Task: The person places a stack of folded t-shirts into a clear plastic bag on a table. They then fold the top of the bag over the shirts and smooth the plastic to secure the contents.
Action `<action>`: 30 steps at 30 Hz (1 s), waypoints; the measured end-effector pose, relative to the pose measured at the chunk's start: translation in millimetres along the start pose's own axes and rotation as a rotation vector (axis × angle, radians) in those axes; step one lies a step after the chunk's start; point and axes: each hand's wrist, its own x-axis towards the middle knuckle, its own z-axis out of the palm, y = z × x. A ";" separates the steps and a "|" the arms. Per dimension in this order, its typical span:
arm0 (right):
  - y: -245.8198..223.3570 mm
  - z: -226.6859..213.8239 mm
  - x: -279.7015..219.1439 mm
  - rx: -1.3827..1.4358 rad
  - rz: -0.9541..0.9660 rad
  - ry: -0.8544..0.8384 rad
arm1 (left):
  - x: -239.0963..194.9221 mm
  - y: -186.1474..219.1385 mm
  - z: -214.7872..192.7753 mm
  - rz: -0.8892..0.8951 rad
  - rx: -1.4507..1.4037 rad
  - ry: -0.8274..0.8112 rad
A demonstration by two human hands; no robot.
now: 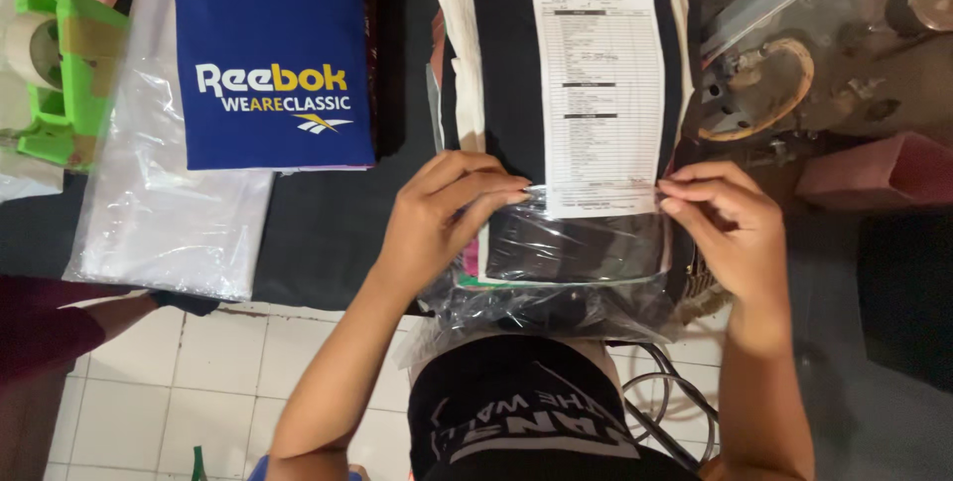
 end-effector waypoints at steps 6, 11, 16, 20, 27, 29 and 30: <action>4.7 9.3 1.4 0.052 -0.023 0.054 | 8.1 2.1 2.6 -0.074 -0.012 -0.021; 5.4 15.8 9.1 0.044 -0.016 0.157 | 16.9 4.9 15.5 -0.029 0.145 0.080; 26.4 24.9 33.0 0.244 0.059 0.183 | 29.3 -6.3 21.8 -0.083 0.154 0.116; 37.1 28.7 49.9 0.358 0.147 0.119 | 44.1 -22.6 17.7 -0.126 0.033 0.055; 39.7 17.1 46.1 0.383 0.132 0.060 | 38.7 -25.1 22.0 -0.156 0.150 0.027; 44.3 6.3 37.1 0.355 0.150 0.098 | 34.2 -23.4 23.9 -0.121 0.197 0.046; 47.9 0.1 30.5 0.339 0.161 0.119 | 31.7 -22.4 26.5 -0.105 0.218 0.054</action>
